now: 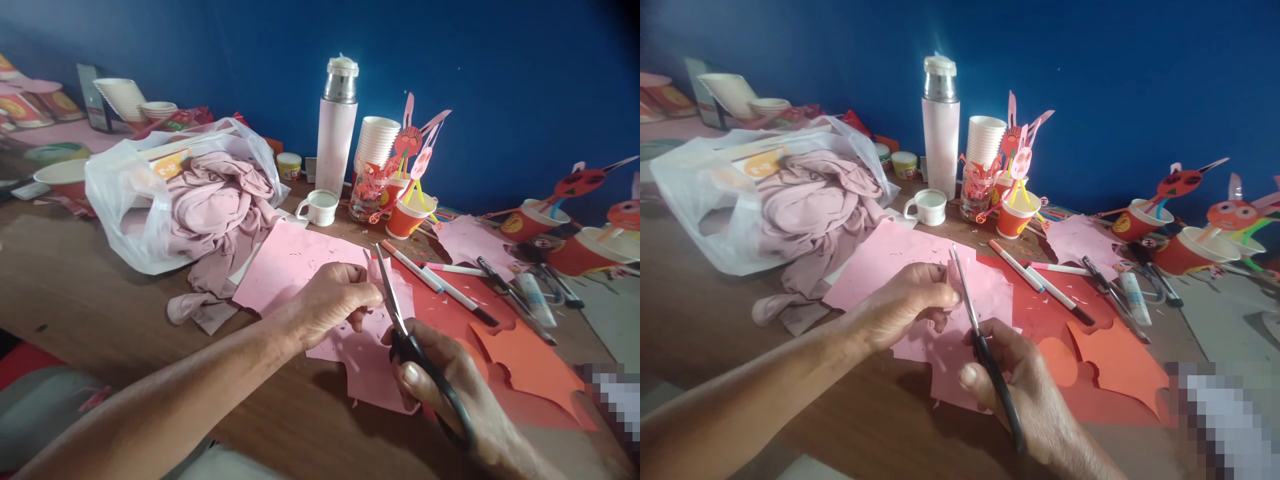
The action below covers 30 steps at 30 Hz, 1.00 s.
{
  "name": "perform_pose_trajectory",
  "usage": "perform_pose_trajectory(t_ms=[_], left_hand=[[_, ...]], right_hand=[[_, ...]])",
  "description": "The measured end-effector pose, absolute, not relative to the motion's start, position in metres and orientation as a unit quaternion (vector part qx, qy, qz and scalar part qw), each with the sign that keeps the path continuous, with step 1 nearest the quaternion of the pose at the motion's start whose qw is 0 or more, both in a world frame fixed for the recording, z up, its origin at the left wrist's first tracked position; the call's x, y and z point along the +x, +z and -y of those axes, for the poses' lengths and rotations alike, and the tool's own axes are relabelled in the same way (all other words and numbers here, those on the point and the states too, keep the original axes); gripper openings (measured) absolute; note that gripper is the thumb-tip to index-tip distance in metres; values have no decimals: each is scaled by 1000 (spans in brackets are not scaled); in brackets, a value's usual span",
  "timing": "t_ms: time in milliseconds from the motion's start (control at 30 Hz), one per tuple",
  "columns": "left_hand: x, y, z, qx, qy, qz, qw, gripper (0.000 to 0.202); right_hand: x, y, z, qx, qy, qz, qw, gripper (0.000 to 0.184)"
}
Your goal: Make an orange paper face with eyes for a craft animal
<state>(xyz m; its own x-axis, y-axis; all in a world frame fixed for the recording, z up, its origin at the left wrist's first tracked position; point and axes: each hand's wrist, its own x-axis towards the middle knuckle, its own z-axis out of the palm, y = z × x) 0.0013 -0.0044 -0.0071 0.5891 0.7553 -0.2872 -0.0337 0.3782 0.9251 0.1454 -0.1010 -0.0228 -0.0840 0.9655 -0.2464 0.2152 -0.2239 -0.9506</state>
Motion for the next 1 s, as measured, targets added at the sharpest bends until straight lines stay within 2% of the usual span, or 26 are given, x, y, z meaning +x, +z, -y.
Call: perform_pose_trajectory(t_ms=[367, 1000], left_hand=[[4, -12, 6, 467, 276, -344, 766, 19], [2, -12, 5, 493, 299, -360, 734, 10]], right_hand=[[149, -29, 101, -556, 534, 505, 388, 41], [147, -29, 100, -555, 535, 509, 382, 46]])
